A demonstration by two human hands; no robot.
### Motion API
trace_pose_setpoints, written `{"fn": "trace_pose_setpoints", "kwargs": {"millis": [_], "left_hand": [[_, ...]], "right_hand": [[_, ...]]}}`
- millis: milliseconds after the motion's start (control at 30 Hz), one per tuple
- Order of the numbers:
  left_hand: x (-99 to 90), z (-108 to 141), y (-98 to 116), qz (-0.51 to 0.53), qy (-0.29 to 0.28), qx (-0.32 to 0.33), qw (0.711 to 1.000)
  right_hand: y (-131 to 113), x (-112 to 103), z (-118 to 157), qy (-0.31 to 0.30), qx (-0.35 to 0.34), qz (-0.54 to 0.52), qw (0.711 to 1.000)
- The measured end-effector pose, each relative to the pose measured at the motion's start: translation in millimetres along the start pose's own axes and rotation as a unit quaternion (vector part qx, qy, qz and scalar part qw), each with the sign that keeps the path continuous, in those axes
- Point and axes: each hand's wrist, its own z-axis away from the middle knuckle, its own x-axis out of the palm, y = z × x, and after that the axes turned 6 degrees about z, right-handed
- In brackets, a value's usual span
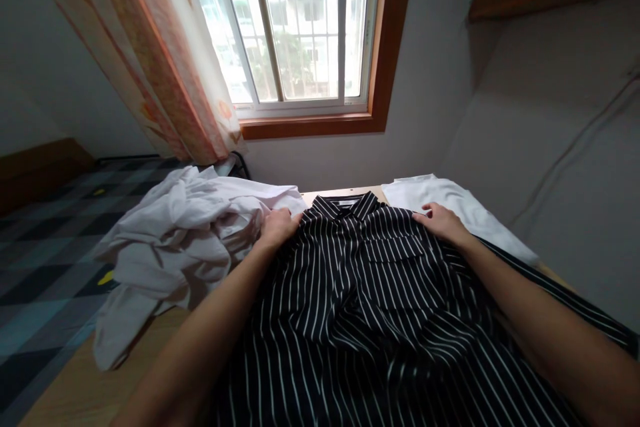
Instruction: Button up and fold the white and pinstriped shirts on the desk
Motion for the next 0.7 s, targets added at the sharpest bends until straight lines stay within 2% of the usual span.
{"fn": "trace_pose_setpoints", "kwargs": {"millis": [100,167,233,300,400,533,600,700], "left_hand": [[2.8,-9,-10,0.003,-0.047,-0.019,0.999],[5.2,-13,-8,0.027,-0.069,-0.011,0.997],[4.0,-20,-4,0.046,-0.069,0.001,0.997],[-1.4,-28,0,0.055,-0.040,0.005,0.998],[-13.2,-40,6,0.060,0.045,-0.009,0.997],[-23.8,-49,13,0.040,0.130,0.021,0.991],[-24.4,-49,16,0.021,0.137,0.040,0.990],[-20.6,-47,20,-0.061,0.083,0.073,0.992]], "right_hand": [[14,2,3,-0.046,-0.062,0.007,0.997],[16,-1,5,-0.042,-0.116,-0.001,0.992],[16,-10,3,-0.013,-0.138,-0.007,0.990],[17,-24,-1,0.050,-0.119,-0.003,0.992],[18,-44,-8,0.140,-0.077,0.037,0.986],[8,-55,-8,0.173,-0.084,0.130,0.973],[2,-52,-6,0.171,-0.080,0.167,0.968],[-4,-39,-3,0.077,-0.078,0.221,0.969]]}}
